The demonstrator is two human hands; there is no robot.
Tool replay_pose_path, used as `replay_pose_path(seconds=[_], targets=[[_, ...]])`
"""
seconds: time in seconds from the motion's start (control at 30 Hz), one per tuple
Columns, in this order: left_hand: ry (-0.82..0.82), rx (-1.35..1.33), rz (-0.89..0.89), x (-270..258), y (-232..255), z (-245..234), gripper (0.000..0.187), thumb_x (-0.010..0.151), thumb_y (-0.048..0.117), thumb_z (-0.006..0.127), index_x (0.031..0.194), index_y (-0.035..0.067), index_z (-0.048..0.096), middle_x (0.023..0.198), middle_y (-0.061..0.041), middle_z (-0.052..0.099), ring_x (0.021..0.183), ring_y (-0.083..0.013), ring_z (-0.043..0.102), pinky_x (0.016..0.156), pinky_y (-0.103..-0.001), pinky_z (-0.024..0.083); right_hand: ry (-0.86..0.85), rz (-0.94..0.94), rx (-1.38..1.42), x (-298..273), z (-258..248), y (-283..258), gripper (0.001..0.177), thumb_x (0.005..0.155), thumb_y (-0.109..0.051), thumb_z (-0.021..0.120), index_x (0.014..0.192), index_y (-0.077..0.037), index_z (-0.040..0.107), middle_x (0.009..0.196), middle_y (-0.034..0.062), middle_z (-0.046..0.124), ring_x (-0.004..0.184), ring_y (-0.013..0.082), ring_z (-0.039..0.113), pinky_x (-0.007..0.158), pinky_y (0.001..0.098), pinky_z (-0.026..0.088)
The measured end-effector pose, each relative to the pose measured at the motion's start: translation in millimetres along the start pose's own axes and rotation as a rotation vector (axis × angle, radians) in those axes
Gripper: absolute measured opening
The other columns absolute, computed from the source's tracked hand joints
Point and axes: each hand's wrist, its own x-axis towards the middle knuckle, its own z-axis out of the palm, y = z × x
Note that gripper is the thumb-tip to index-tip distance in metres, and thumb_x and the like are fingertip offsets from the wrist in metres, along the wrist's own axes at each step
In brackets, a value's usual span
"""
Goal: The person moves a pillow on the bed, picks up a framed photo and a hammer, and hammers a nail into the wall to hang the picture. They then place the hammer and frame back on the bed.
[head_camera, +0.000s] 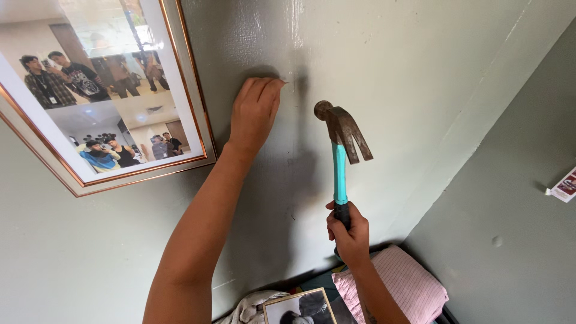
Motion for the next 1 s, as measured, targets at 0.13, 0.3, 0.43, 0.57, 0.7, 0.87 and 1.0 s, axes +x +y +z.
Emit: replay_pose_path(seconds=[0.13, 0.3, 0.43, 0.57, 0.7, 0.87, 1.0], targets=[[-0.040, 0.043, 0.046, -1, -7, 2, 0.020, 0.093, -0.005, 0.073, 0.112, 0.001, 0.071, 0.109, -0.010, 0.072, 0.102, -0.0242, 0.068, 0.090, -0.034, 0.060, -0.034, -0.023, 0.003, 3, 6, 0, 0.022, 0.087, 0.005, 0.053, 0.106, 0.004, 0.064, 0.067, 0.0025, 0.058, 0.052, 0.0074, 0.052, 0.046, 0.0236, 0.045], [-0.085, 0.035, 0.086, -6, -13, 5, 0.025, 0.089, -0.005, 0.070, 0.113, 0.002, 0.073, 0.110, -0.010, 0.071, 0.103, -0.0250, 0.067, 0.090, -0.035, 0.059, -0.043, -0.008, 0.010, 7, 10, 3, 0.022, 0.087, 0.005, 0.055, 0.106, 0.004, 0.065, 0.067, 0.0032, 0.059, 0.051, 0.0076, 0.051, 0.045, 0.0238, 0.043], [-0.130, 0.012, 0.115, -9, -15, 7, 0.023, 0.088, -0.004, 0.071, 0.110, 0.002, 0.073, 0.109, -0.010, 0.070, 0.104, -0.0254, 0.067, 0.089, -0.035, 0.059, -0.051, 0.001, 0.042, 9, 12, 4, 0.023, 0.086, 0.005, 0.054, 0.107, 0.004, 0.064, 0.066, 0.0034, 0.058, 0.052, 0.0073, 0.051, 0.046, 0.0232, 0.043], [-0.143, 0.012, 0.152, -7, -19, 7, 0.020, 0.090, -0.002, 0.071, 0.109, 0.003, 0.072, 0.108, -0.009, 0.068, 0.102, -0.0245, 0.065, 0.089, -0.035, 0.058, -0.038, 0.029, 0.064, 10, 17, 7, 0.021, 0.087, 0.004, 0.052, 0.105, 0.004, 0.063, 0.066, 0.0026, 0.056, 0.050, 0.0077, 0.051, 0.046, 0.0233, 0.043], [-0.137, -0.018, 0.160, -8, -21, 6, 0.024, 0.088, -0.002, 0.071, 0.111, 0.002, 0.073, 0.107, -0.009, 0.067, 0.101, -0.0250, 0.063, 0.088, -0.036, 0.058, -0.018, 0.053, 0.070, 12, 21, 11, 0.021, 0.086, 0.004, 0.052, 0.104, 0.004, 0.062, 0.065, 0.0025, 0.056, 0.049, 0.0083, 0.050, 0.044, 0.0238, 0.042], [-0.137, -0.006, 0.147, -10, -17, 6, 0.024, 0.091, -0.002, 0.070, 0.114, 0.001, 0.073, 0.107, -0.009, 0.066, 0.102, -0.0247, 0.063, 0.090, -0.036, 0.057, 0.000, 0.080, 0.059, 12, 21, 15, 0.021, 0.086, 0.005, 0.052, 0.105, 0.004, 0.063, 0.065, 0.0028, 0.055, 0.050, 0.0084, 0.050, 0.045, 0.0238, 0.042], [-0.149, 0.042, 0.155, -10, -17, 7, 0.024, 0.089, 0.000, 0.071, 0.113, 0.000, 0.073, 0.106, -0.009, 0.066, 0.102, -0.0251, 0.062, 0.093, -0.037, 0.055, 0.003, 0.061, 0.052, 13, 20, 19, 0.023, 0.085, 0.006, 0.052, 0.105, 0.003, 0.062, 0.066, 0.0031, 0.056, 0.050, 0.0081, 0.051, 0.044, 0.0237, 0.043]])
